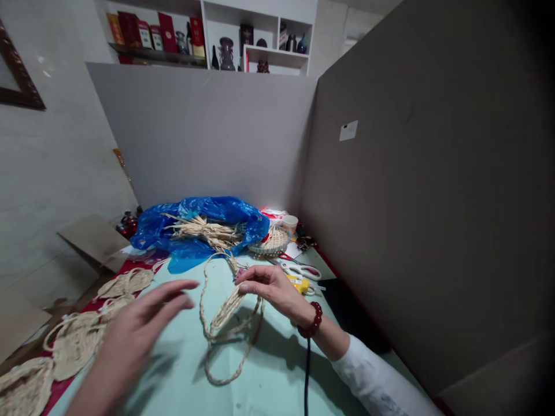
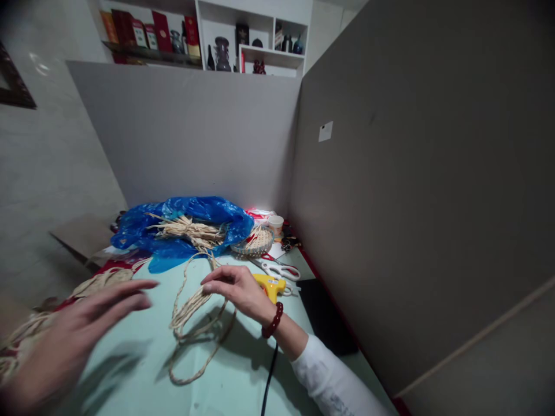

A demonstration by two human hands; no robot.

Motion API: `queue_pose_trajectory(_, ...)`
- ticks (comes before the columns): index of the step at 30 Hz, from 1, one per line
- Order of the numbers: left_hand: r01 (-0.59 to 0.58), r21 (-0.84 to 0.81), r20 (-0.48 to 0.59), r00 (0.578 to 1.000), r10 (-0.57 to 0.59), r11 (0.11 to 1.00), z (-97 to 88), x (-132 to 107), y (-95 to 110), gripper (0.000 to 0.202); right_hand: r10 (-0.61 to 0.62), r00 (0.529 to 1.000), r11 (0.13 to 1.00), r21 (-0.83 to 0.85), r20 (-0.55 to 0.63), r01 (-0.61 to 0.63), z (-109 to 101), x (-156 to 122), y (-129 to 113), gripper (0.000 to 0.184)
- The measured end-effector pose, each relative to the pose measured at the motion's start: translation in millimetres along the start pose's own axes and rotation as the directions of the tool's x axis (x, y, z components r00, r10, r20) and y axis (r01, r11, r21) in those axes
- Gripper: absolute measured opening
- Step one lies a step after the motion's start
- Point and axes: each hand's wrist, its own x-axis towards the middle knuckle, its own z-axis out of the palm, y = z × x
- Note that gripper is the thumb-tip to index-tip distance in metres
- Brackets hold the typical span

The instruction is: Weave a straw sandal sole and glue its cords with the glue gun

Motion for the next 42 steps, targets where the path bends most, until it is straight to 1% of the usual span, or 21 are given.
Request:
queue_pose_trajectory(1,-0.016,0.014,0.125,0.992,0.014,1.000,17.9,6.1,8.4,0.028,-0.007,1.000,1.000,-0.016,0.007,0.007,0.9,-0.7,-1.5,0.022)
queue_pose_trajectory(2,-0.016,0.004,0.255,0.967,0.015,1.000,35.4,10.7,14.5,0.030,-0.016,1.000,0.999,-0.037,0.006,0.017,1.1,-1.8,-3.0,0.021)
queue_pose_trajectory(3,-0.022,-0.008,0.325,0.945,0.023,1.000,51.2,13.7,18.4,0.029,-0.027,1.000,0.998,-0.062,-0.001,0.027,0.3,-3.2,-4.5,0.019)
queue_pose_trajectory(5,-0.019,-0.021,0.389,0.921,0.026,1.000,73.7,16.1,19.8,0.024,-0.046,0.999,0.994,-0.105,-0.013,0.045,-3.8,-6.6,-7.1,0.016)
queue_pose_trajectory(7,-0.004,-0.040,0.395,0.918,0.019,0.999,83.3,16.3,16.2,0.025,-0.055,0.998,0.992,-0.114,-0.002,0.055,-10.5,-10.3,-8.1,0.017)
queue_pose_trajectory(11,0.110,-0.094,0.363,0.929,-0.069,0.989,83.4,16.5,9.3,0.035,-0.061,0.997,0.997,-0.040,0.046,0.062,-24.0,-16.3,-6.2,0.030)
queue_pose_trajectory(13,0.149,-0.105,0.323,0.940,-0.108,0.983,83.8,15.7,9.0,0.034,-0.071,0.997,0.997,-0.036,0.041,0.072,-28.0,-17.8,-6.2,0.025)
queue_pose_trajectory(15,0.142,-0.101,0.268,0.957,-0.111,0.985,85.8,14.4,9.3,0.032,-0.085,0.996,0.994,-0.063,0.021,0.087,-30.0,-18.4,-8.1,0.015)
queue_pose_trajectory(17,0.122,-0.086,0.242,0.965,-0.098,0.989,87.4,13.4,8.0,0.030,-0.114,0.993,0.985,-0.132,-0.008,0.112,-30.2,-18.9,-11.1,0.007)
queue_pose_trajectory(19,0.121,-0.077,0.244,0.965,-0.099,0.990,87.5,13.3,4.2,0.029,-0.163,0.986,0.959,-0.237,-0.026,0.152,-29.2,-19.6,-13.5,0.006)
queue_pose_trajectory(21,0.149,-0.068,0.243,0.961,-0.129,0.986,86.4,13.0,-0.6,0.030,-0.225,0.974,0.918,-0.340,-0.020,0.205,-27.8,-20.3,-14.1,0.007)
queue_pose_trajectory(23,0.180,-0.048,0.207,0.964,-0.166,0.983,85.8,11.3,-4.4,0.030,-0.276,0.961,0.883,-0.395,-0.003,0.253,-26.8,-20.9,-13.4,0.008)
queue_pose_trajectory(26,0.202,-0.008,0.095,0.975,-0.201,0.979,87.1,5.7,-5.9,0.025,-0.326,0.945,0.858,-0.417,0.012,0.301,-26.6,-21.8,-12.5,0.008)
queue_pose_trajectory(28,0.203,0.011,0.046,0.978,-0.203,0.979,88.5,1.6,-5.1,0.023,-0.336,0.942,0.853,-0.417,0.022,0.314,-26.8,-22.4,-13.3,0.007)
queue_pose_trajectory(32,0.201,-0.010,0.041,0.979,-0.200,0.980,90.7,-3.2,-2.6,0.021,-0.377,0.925,0.828,-0.427,0.056,0.363,-28.0,-21.8,-15.3,0.009)
queue_pose_trajectory(35,0.203,-0.031,0.046,0.978,-0.202,0.979,91.9,-2.8,-1.1,0.021,-0.405,0.910,0.812,-0.421,0.091,0.404,-31.9,-17.8,-10.9,0.010)
queue_pose_trajectory(37,0.268,-0.074,0.091,0.961,-0.261,0.961,92.7,-1.3,-0.2,0.026,-0.417,0.902,0.806,-0.412,0.111,0.424,-36.4,-14.3,-4.3,0.011)
queue_pose_trajectory(39,0.385,-0.144,0.173,0.917,-0.360,0.912,93.6,0.5,1.3,0.033,-0.429,0.894,0.787,-0.432,0.131,0.441,-41.3,-11.5,3.4,0.013)
queue_pose_trajectory(41,0.488,-0.224,0.243,0.866,-0.437,0.844,94.7,2.0,4.1,0.038,-0.407,0.898,0.747,-0.504,0.168,0.433,-44.6,-10.2,9.7,0.016)
queue_pose_trajectory(42,0.520,-0.265,0.258,0.850,-0.459,0.812,95.3,2.6,5.7,0.039,-0.383,0.904,0.724,-0.546,0.188,0.421,-44.9,-10.0,11.7,0.016)
